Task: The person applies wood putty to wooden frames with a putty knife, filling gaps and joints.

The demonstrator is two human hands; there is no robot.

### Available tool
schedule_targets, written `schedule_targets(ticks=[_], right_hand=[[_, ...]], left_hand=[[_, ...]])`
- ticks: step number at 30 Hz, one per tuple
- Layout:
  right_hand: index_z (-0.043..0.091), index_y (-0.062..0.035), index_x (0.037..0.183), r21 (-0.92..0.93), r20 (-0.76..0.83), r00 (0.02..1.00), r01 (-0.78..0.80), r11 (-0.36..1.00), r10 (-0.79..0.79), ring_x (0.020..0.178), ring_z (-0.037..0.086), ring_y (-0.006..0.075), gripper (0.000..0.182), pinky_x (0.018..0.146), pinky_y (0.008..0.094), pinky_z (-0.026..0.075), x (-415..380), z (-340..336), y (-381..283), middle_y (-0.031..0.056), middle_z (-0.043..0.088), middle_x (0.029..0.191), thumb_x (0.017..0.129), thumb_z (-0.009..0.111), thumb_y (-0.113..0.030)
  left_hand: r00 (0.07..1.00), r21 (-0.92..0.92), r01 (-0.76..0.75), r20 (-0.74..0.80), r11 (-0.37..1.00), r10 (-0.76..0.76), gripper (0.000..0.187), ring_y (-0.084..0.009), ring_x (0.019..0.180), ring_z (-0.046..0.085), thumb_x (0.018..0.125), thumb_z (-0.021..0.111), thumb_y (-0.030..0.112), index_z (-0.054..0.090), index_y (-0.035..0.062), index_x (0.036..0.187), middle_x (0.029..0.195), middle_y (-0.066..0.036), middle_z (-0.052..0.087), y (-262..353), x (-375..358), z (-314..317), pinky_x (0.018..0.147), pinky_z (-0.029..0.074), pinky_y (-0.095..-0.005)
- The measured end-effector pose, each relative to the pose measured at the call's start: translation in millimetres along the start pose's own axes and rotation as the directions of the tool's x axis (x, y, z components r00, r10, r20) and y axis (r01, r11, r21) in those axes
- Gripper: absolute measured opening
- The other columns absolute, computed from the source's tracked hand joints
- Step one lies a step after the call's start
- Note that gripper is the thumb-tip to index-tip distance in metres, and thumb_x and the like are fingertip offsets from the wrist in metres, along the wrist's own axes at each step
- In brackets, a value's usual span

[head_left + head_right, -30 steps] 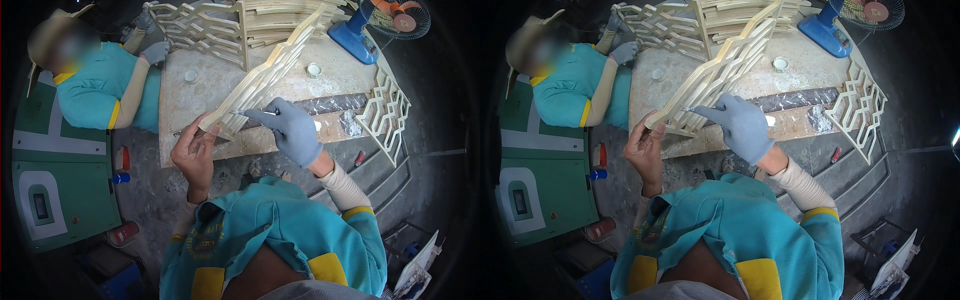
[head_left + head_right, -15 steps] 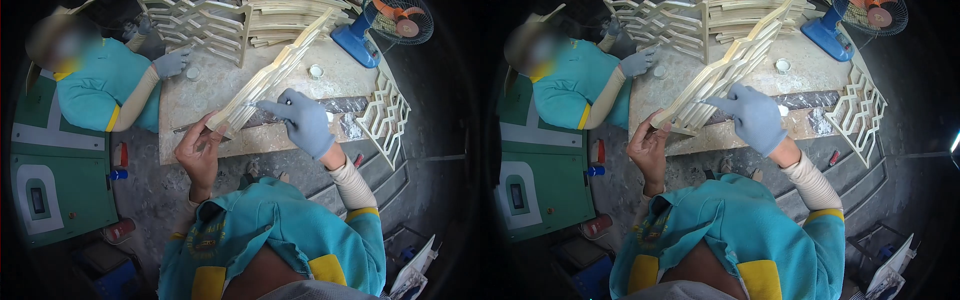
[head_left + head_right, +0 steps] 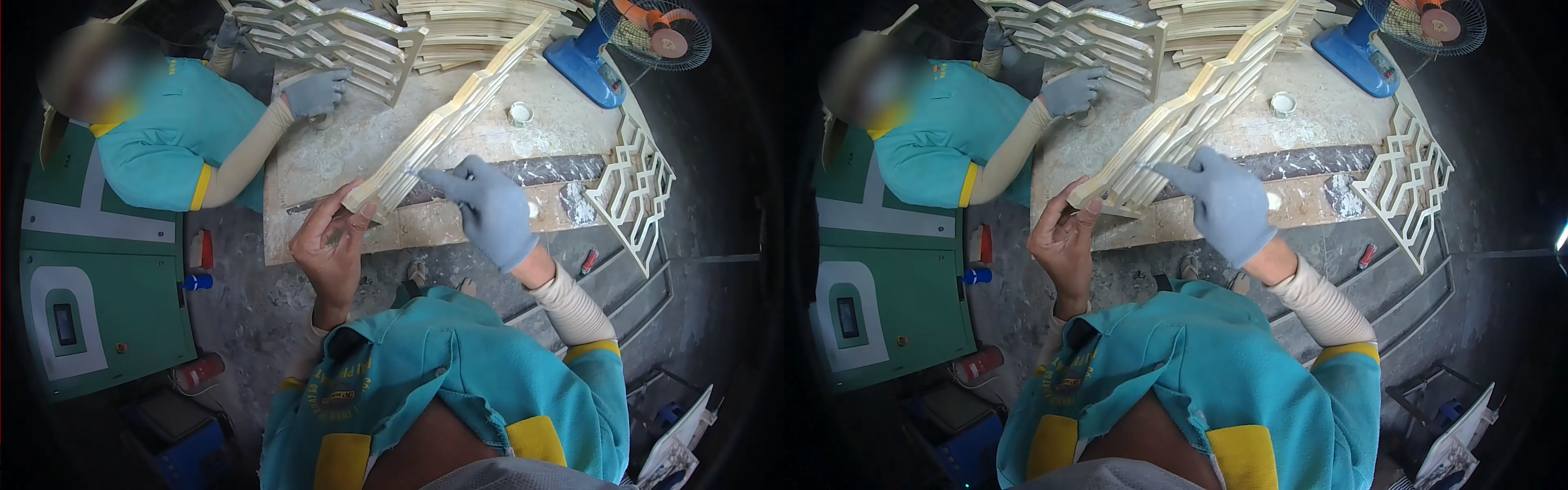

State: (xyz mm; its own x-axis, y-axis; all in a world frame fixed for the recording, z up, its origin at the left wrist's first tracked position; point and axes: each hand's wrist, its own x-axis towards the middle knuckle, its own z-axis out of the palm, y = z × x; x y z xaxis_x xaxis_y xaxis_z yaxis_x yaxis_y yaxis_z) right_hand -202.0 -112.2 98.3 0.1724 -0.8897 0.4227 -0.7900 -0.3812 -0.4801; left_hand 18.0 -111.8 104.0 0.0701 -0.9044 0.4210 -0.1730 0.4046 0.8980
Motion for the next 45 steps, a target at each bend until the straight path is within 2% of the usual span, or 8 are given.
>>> schedule_targets(ticks=[5, 8, 14, 17, 23, 29, 32, 45], right_hand=[[0.072, -0.0223, 0.121, 0.155, 0.029, 0.998, 0.05, 0.987, -0.055, 0.066, 0.06, 0.0277, 0.055, 0.057, 0.038, 0.049, -17.7, 3.6, -21.2, 0.0081, 0.056, 0.08, 0.075, 0.057, 0.005], [0.071, -0.0225, 0.122, 0.114, -0.099, 0.995, -0.018, 0.993, 0.029, 0.067, 0.061, 0.0271, 0.057, 0.057, 0.0373, 0.049, -9.2, -2.0, -7.4, 0.008, 0.056, 0.08, 0.074, 0.059, 0.005], [0.071, -0.0226, 0.123, -0.03, 0.007, 0.998, -0.056, 0.998, 0.057, 0.066, 0.061, 0.0292, 0.055, 0.058, 0.0384, 0.05, -21.8, 0.1, -33.2, 0.0099, 0.056, 0.081, 0.077, 0.06, 0.006], [0.07, -0.0234, 0.124, 0.066, 0.047, 0.997, -0.064, 0.996, 0.061, 0.066, 0.061, 0.0298, 0.057, 0.058, 0.0392, 0.049, -22.7, -3.5, -37.9, 0.01, 0.056, 0.08, 0.076, 0.061, 0.007], [0.071, -0.0243, 0.123, -0.04, -0.036, 0.995, -0.098, 0.994, 0.096, 0.066, 0.061, 0.0305, 0.058, 0.058, 0.0406, 0.049, -15.1, -2.5, -25.1, 0.0103, 0.057, 0.082, 0.075, 0.061, 0.007], [0.07, -0.0246, 0.123, 0.152, 0.025, 0.993, -0.118, 0.981, 0.116, 0.068, 0.063, 0.0298, 0.057, 0.058, 0.0397, 0.049, -22.8, -0.4, -17.7, 0.0106, 0.057, 0.08, 0.077, 0.06, 0.007], [0.071, -0.026, 0.123, 0.01, -0.051, 0.98, -0.191, 0.982, 0.191, 0.068, 0.063, 0.0283, 0.059, 0.059, 0.0385, 0.049, -15.4, -7.1, -4.8, 0.0099, 0.056, 0.08, 0.076, 0.059, 0.008], [0.07, -0.0232, 0.122, 0.122, 0.003, 0.988, -0.157, 0.98, 0.158, 0.067, 0.062, 0.0315, 0.05, 0.057, 0.0408, 0.049, -23.2, -2.1, -5.3, 0.0112, 0.06, 0.083, 0.081, 0.057, 0.003]], left_hand=[[1.0, -0.015, 0.021, 0.001, 1.0, -0.021, 0.032, -0.0165, 0.091, 0.069, 0.087, 0.076, 0.002, 0.07, -0.0043, 0.118, 0.104, -0.012, 0.07, 2.0, 0.4, 0.7, 0.076, 0.058, -0.0277], [0.999, 0.0, 0.031, 0.009, 1.0, -0.031, 0.031, -0.0166, 0.091, 0.069, 0.087, 0.076, 0.002, 0.07, -0.0043, 0.118, 0.103, -0.013, 0.07, 2.4, -1.3, 0.3, 0.076, 0.059, -0.0277], [0.999, 0.059, -0.027, 0.037, 0.998, 0.025, 0.031, -0.0177, 0.09, 0.07, 0.086, 0.077, 0.002, 0.071, -0.0044, 0.116, 0.101, -0.014, 0.071, 2.0, -2.6, -0.5, 0.076, 0.059, -0.0286], [0.999, 0.068, -0.033, 0.046, 0.997, 0.03, 0.032, -0.0181, 0.09, 0.07, 0.085, 0.077, 0.001, 0.071, -0.0043, 0.116, 0.101, -0.014, 0.071, 3.8, -3.0, -0.1, 0.077, 0.059, -0.0288], [0.998, 0.057, -0.032, 0.048, 0.998, 0.029, 0.032, -0.0186, 0.093, 0.07, 0.085, 0.077, 0.0, 0.071, -0.0049, 0.116, 0.103, -0.015, 0.072, 4.8, -3.7, 1.3, 0.078, 0.059, -0.0288], [0.998, 0.09, -0.012, 0.055, 0.996, 0.007, 0.033, -0.0192, 0.094, 0.071, 0.084, 0.077, 0.0, 0.07, -0.0048, 0.116, 0.105, -0.016, 0.072, 3.1, -5.2, -0.4, 0.079, 0.059, -0.0295], [0.998, 0.066, -0.026, 0.057, 0.997, 0.022, 0.032, -0.0192, 0.094, 0.071, 0.084, 0.077, -0.001, 0.07, -0.0057, 0.116, 0.105, -0.015, 0.072, 2.1, -6.5, 0.3, 0.08, 0.059, -0.0293], [0.999, 0.005, 0.041, 0.027, 0.999, -0.042, 0.042, -0.0192, 0.094, 0.07, 0.082, 0.08, -0.001, 0.065, -0.0056, 0.121, 0.108, -0.019, 0.07, 1.6, -5.8, 5.4, 0.082, 0.057, -0.0295]])
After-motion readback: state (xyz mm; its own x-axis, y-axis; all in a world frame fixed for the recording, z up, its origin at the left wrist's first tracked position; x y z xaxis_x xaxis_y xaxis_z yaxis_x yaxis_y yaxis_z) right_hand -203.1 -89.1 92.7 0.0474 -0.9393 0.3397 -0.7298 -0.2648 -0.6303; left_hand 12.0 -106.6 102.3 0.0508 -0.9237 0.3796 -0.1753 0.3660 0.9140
